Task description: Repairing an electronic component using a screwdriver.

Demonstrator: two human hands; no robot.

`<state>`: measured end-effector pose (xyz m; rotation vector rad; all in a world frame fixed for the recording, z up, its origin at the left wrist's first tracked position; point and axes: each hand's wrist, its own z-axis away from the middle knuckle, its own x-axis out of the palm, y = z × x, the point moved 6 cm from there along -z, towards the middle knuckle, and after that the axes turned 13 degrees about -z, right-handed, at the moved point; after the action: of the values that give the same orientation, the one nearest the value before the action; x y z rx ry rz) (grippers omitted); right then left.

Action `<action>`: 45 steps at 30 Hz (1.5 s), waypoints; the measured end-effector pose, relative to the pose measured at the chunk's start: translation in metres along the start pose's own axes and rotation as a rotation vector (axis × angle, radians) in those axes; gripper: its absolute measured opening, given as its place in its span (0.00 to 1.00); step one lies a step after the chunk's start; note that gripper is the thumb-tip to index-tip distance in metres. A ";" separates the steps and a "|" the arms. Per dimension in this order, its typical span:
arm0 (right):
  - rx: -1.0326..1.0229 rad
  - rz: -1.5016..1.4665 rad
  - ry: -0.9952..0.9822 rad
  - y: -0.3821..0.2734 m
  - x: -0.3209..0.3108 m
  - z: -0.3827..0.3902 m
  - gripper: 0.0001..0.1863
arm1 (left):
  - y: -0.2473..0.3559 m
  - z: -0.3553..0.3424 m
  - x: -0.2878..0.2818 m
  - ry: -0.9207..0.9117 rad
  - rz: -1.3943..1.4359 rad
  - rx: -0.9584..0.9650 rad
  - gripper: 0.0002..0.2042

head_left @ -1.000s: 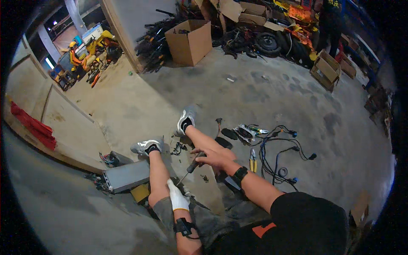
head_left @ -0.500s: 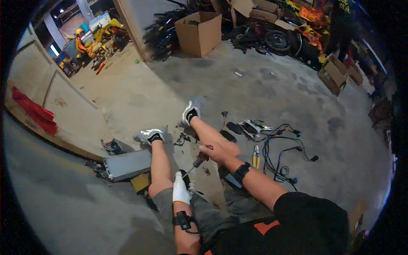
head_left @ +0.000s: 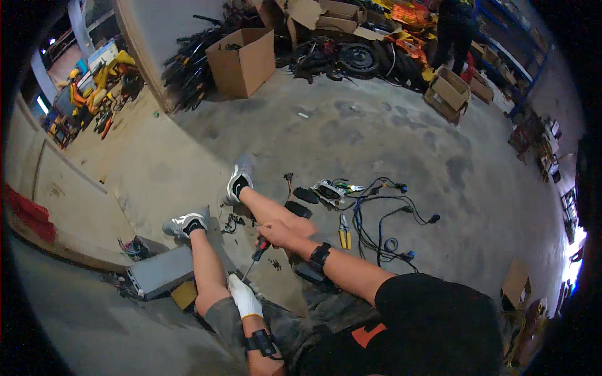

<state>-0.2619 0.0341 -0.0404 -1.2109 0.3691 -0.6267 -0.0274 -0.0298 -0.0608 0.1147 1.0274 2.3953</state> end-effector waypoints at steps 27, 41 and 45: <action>-0.787 0.166 -0.735 -0.184 0.130 0.153 0.06 | 0.012 0.045 0.027 -0.670 0.181 -0.119 0.19; -0.697 -0.044 -0.281 -0.165 0.121 0.130 0.09 | 0.015 0.046 0.028 -0.595 0.141 -0.065 0.19; -0.577 -0.252 -0.065 -0.153 0.107 0.125 0.09 | 0.007 0.034 0.026 -0.706 0.209 -0.104 0.20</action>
<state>-0.1442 0.0278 0.1516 -1.8459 0.3570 -0.7191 -0.0433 0.0017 -0.0353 0.9897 0.5706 2.2882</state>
